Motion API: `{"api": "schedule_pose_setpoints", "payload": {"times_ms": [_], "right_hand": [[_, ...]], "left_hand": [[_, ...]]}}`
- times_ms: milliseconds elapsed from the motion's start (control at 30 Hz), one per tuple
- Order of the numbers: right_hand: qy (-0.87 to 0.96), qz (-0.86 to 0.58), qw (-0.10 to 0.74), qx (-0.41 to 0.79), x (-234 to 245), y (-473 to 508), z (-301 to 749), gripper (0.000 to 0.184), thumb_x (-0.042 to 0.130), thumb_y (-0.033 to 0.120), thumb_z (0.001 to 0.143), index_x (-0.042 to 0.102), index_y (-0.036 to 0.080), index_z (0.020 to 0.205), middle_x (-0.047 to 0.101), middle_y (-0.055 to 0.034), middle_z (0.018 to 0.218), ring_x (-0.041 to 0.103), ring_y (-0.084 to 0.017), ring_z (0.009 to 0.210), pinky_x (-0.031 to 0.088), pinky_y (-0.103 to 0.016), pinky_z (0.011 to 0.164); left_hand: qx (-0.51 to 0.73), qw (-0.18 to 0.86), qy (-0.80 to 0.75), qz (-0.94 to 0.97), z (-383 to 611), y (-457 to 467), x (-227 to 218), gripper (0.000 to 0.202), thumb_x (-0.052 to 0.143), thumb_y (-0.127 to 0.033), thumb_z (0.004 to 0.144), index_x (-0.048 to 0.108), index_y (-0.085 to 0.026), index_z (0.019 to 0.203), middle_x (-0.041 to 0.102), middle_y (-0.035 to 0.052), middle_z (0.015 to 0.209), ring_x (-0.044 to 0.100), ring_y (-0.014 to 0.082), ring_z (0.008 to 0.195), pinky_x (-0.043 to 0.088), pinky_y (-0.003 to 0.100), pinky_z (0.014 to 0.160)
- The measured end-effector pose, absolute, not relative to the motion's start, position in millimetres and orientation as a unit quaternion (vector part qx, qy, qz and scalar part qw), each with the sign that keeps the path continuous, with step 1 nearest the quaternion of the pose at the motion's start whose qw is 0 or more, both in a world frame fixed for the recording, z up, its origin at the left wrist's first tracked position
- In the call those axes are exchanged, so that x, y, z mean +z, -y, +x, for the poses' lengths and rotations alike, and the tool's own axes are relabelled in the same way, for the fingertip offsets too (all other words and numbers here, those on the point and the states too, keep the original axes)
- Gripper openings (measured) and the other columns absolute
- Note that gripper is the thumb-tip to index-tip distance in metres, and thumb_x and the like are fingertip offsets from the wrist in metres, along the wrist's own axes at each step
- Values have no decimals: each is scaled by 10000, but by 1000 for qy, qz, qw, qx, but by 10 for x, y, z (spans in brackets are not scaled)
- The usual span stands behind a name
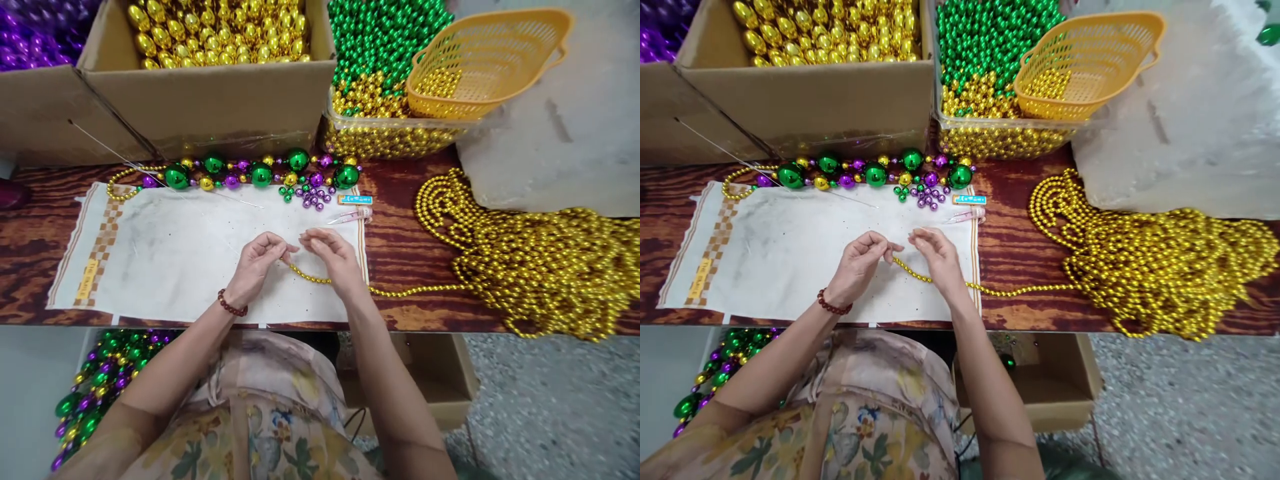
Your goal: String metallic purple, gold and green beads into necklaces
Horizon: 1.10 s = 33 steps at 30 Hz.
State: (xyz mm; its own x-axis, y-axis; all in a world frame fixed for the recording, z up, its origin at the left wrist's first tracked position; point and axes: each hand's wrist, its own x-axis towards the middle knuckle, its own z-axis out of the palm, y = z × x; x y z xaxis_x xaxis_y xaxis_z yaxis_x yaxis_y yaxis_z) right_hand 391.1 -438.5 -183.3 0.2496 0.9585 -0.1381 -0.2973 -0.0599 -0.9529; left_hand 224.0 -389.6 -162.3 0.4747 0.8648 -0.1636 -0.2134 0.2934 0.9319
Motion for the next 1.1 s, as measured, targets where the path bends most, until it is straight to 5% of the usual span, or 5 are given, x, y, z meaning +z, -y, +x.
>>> {"api": "schedule_pose_setpoints", "payload": {"times_ms": [133, 367, 667, 867, 1100], "right_hand": [[448, -501, 552, 493, -1849, 4402, 3653, 250, 658, 405, 878, 706, 244, 1062, 720, -45, 1118, 642, -218, 1091, 471, -393, 1009], [544, -539, 501, 403, -1774, 4381, 3406, 191, 552, 289, 942, 686, 226, 821, 638, 2, 753, 611, -156, 689, 473, -295, 691], [704, -572, 360, 220, -1728, 4435, 3349, 62, 549, 247, 952, 609, 232, 961, 623, -66, 909, 592, -210, 807, 430, -297, 632], [712, -568, 342, 231, -1782, 4487, 3304, 106, 603, 249, 922, 584, 212, 1019, 595, -86, 1038, 598, -203, 815, 439, -293, 597], [707, -519, 372, 305, -1685, 4541, 3445, 149, 548, 368, 974, 576, 226, 939, 630, -42, 964, 598, -172, 816, 427, -278, 673]], "left_hand": [[430, 668, -364, 486, 2200, 3858, -1497, 181, 710, -346, 842, 659, -176, 808, 648, 4, 675, 643, 148, 792, 466, 315, 914], [438, 696, -388, 417, 2092, 3713, -1295, 197, 743, -318, 762, 598, -185, 765, 394, -83, 516, 432, 79, 512, 469, 264, 677], [146, 535, -408, 726, 1857, 3596, -1371, 337, 590, -388, 854, 599, -147, 619, 468, -15, 551, 392, 100, 541, 287, 217, 506], [-6, 600, -365, 712, 1791, 3481, -1250, 516, 587, -587, 830, 596, -154, 548, 492, 7, 485, 431, 109, 460, 342, 223, 471], [-64, 718, -363, 591, 1703, 3551, -1197, 349, 698, -459, 778, 635, -159, 610, 465, -17, 518, 350, 80, 463, 306, 206, 457]]}}
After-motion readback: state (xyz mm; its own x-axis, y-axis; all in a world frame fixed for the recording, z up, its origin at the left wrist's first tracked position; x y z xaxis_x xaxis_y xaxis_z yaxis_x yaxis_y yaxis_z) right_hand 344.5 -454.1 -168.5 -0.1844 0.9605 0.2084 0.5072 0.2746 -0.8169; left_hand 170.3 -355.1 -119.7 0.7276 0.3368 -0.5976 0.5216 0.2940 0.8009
